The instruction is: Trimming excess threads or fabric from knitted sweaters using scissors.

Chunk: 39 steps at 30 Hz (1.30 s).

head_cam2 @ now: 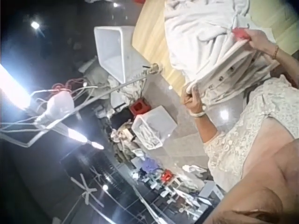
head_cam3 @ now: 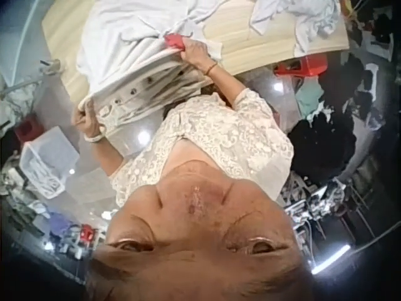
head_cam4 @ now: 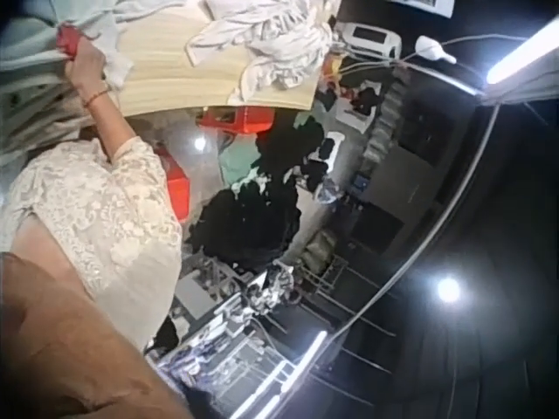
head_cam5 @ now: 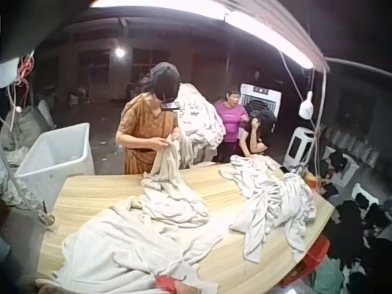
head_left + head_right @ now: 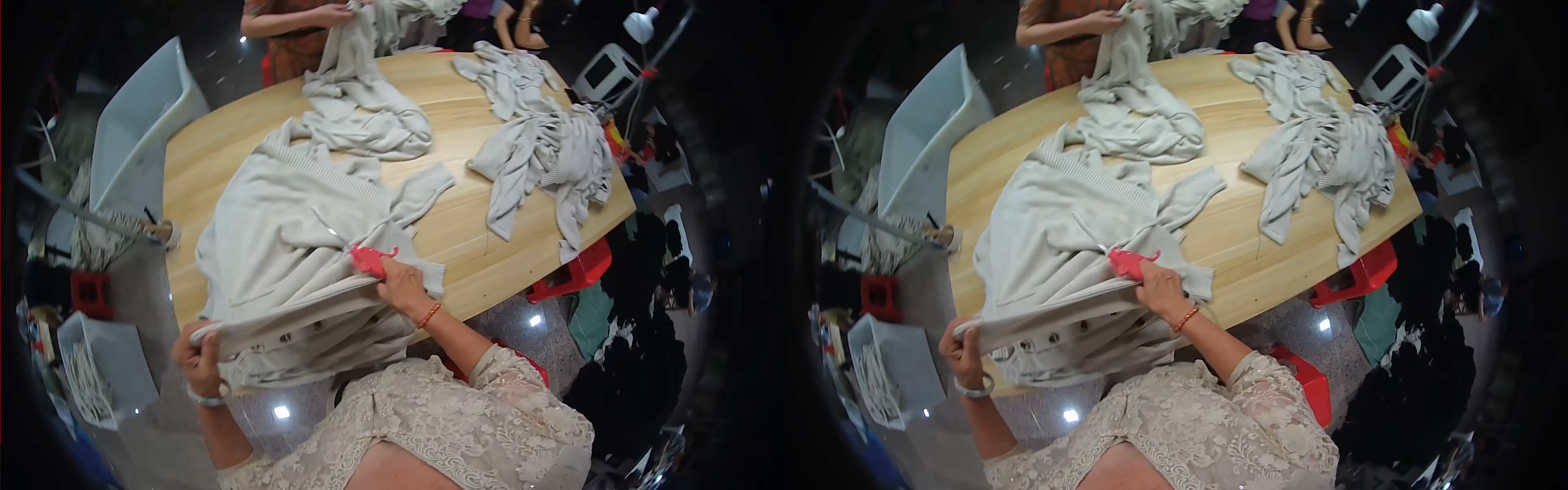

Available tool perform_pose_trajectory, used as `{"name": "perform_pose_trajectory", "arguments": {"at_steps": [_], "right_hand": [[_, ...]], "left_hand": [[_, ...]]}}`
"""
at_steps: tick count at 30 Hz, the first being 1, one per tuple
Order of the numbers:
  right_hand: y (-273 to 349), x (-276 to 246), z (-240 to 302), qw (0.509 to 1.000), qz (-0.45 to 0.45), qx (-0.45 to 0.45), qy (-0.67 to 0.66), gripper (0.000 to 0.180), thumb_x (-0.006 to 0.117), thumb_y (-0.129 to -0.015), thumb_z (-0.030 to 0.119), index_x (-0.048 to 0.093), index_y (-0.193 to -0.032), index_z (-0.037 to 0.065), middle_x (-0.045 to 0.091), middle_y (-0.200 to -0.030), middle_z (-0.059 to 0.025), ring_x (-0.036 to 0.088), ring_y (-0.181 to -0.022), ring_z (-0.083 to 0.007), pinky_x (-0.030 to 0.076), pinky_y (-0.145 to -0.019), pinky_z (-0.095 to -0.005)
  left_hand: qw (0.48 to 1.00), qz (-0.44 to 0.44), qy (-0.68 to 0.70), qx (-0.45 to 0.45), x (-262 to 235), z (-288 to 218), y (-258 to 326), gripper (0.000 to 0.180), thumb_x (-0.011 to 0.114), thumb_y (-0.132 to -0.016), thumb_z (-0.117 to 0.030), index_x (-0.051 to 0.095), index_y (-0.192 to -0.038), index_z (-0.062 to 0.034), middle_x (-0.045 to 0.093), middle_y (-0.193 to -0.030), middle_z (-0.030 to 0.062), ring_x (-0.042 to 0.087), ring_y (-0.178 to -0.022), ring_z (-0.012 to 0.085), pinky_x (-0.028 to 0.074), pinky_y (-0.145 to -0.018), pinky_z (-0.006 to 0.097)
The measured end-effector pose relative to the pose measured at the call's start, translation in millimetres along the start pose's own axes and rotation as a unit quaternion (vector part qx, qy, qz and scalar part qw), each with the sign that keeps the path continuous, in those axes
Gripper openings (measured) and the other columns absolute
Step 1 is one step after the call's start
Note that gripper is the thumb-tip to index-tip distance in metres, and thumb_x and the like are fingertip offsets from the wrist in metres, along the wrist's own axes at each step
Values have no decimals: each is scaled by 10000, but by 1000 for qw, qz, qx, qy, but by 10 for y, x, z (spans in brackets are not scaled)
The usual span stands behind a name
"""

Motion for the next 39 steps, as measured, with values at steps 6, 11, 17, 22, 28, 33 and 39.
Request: {"name": "perform_pose_trajectory", "arguments": {"at_steps": [6,11,17,22,28,33,39], "right_hand": [[222,-1305,-407,997,60,0,-44,287,722,-733,200,691,-1005,116,683,-838,-156,661,-803,-318,525,-739,-393],[300,-1843,35,944,235,49,-225,253,774,-740,65,682,-957,-27,707,-816,-77,629,-795,-95,512,-761,-281],[-473,-980,-341,987,158,13,16,291,689,-793,239,658,-977,16,652,-799,-219,658,-747,-345,512,-701,-426],[-631,-559,-671,960,73,54,265,198,633,-854,201,599,-878,8,639,-854,-243,639,-815,-416,515,-732,-491],[-25,-868,-788,958,17,94,270,301,623,-895,205,449,-1047,13,503,-1004,-236,595,-851,-448,507,-702,-512],[250,-959,-690,976,-12,64,208,346,612,-906,217,446,-1180,88,540,-1001,-204,591,-879,-455,494,-712,-537],[426,-1059,-555,970,107,-29,217,232,625,-891,218,564,-1076,92,638,-874,-196,616,-783,-420,480,-662,-497]], "left_hand": [[993,-67,78,-50,-580,-57,381,276,647,-890,-270,575,-793,-22,535,-748,5,462,-689,82,364,-620,247],[982,-6,65,-175,-1051,422,839,254,608,-920,-272,570,-845,-33,534,-818,13,493,-750,116,411,-677,280],[958,37,-146,-244,-784,1847,903,241,609,-922,-258,657,-933,-22,529,-716,-60,409,-631,44,330,-536,239],[923,-18,-341,-178,-347,2354,1058,226,619,-851,-96,626,-1062,-15,597,-929,89,546,-843,204,429,-760,344],[958,4,-268,105,1253,762,686,457,619,-767,1,574,-1219,-51,556,-1251,182,506,-1208,364,382,-1035,470],[919,229,-233,221,2677,584,379,590,687,-806,-275,494,-1341,-118,397,-1445,178,322,-1372,350,227,-1138,482],[888,296,-299,186,3131,1059,191,658,520,-885,-528,408,-1427,-172,252,-1541,165,189,-1436,340,95,-1176,490]]}}
Point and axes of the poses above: each hand's wrist, its own y-axis away from the middle knuckle, its own x-axis out of the palm, z = x × y, the point moved 3 cm from there along -y, towards the middle knuckle
